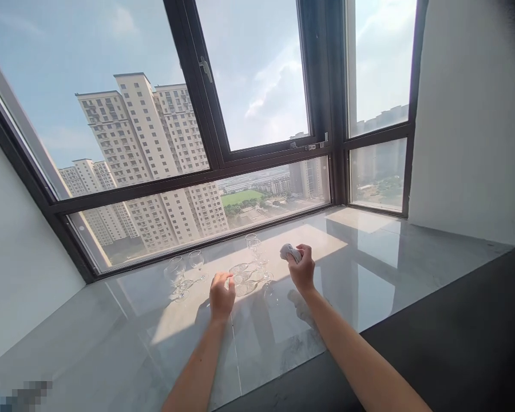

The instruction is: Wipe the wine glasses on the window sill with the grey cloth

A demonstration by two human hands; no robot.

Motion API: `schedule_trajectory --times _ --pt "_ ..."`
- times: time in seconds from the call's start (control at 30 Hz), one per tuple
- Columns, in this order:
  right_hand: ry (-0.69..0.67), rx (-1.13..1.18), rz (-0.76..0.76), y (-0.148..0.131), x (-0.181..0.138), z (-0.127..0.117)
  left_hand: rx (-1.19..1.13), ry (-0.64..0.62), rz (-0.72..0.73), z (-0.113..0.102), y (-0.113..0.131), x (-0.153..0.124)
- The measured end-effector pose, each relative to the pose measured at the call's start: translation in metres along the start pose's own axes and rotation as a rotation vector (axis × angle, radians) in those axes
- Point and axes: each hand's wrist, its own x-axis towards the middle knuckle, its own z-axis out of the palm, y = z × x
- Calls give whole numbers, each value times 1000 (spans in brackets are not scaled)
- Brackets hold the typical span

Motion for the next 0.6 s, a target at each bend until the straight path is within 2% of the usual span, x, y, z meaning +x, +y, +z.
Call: schedule_trajectory --times 0.13,0.2,0.27,0.37,0.5,0.6 --pt "-23 6 14 -1 -6 -1 207 454 -199 -65 -52 8" --pt "-112 -5 -3 -2 -15 -2 246 561 -322 -83 -75 13" --pt "-256 -23 -39 -4 -27 -2 219 566 -444 -89 -90 17" --pt "-415 -40 -95 -11 -49 -2 137 491 -589 -84 -99 23" --pt "-508 -39 -129 -28 -75 8 70 377 -659 -77 -101 27" --pt "-603 -15 -184 -46 -98 33 124 319 -676 -77 -103 27"
